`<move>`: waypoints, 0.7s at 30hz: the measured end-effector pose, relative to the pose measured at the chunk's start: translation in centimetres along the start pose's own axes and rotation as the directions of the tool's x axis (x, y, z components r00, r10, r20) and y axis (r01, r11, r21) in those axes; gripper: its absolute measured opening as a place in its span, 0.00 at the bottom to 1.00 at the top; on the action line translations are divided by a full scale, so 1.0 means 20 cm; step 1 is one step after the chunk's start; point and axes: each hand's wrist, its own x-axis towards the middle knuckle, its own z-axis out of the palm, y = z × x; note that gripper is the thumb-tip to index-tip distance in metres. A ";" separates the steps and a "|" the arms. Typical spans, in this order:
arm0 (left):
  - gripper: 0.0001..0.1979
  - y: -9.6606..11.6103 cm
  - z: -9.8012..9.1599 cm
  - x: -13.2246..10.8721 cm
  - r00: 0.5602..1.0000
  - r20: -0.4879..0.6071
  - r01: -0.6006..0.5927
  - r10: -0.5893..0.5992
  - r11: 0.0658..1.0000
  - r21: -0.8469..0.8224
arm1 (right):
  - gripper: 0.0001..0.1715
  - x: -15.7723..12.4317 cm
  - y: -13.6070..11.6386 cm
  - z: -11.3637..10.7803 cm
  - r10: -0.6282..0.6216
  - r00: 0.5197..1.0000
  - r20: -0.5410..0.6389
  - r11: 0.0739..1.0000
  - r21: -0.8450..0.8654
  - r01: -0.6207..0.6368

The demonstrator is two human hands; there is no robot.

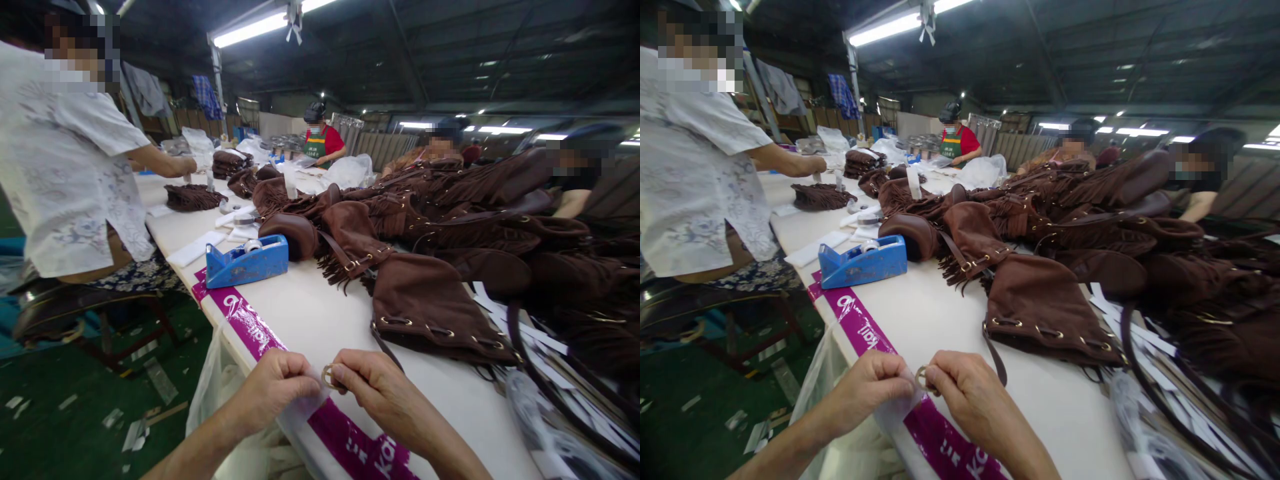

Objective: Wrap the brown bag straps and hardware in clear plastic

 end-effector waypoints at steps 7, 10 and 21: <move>0.08 0.02 0.00 -0.01 1.000 0.026 -0.017 0.016 0.998 0.056 | 0.18 0.00 0.01 0.02 -0.045 0.999 -0.018 0.985 -0.165 0.042; 0.08 0.02 -0.01 -0.02 0.998 0.058 -0.017 0.011 0.996 0.093 | 0.17 0.00 0.01 0.02 -0.066 0.998 0.007 0.978 -0.200 0.066; 0.11 -0.02 0.00 -0.03 0.990 0.129 -0.092 0.063 0.968 0.234 | 0.12 -0.04 0.00 0.03 -0.084 0.988 0.131 0.981 -0.163 0.106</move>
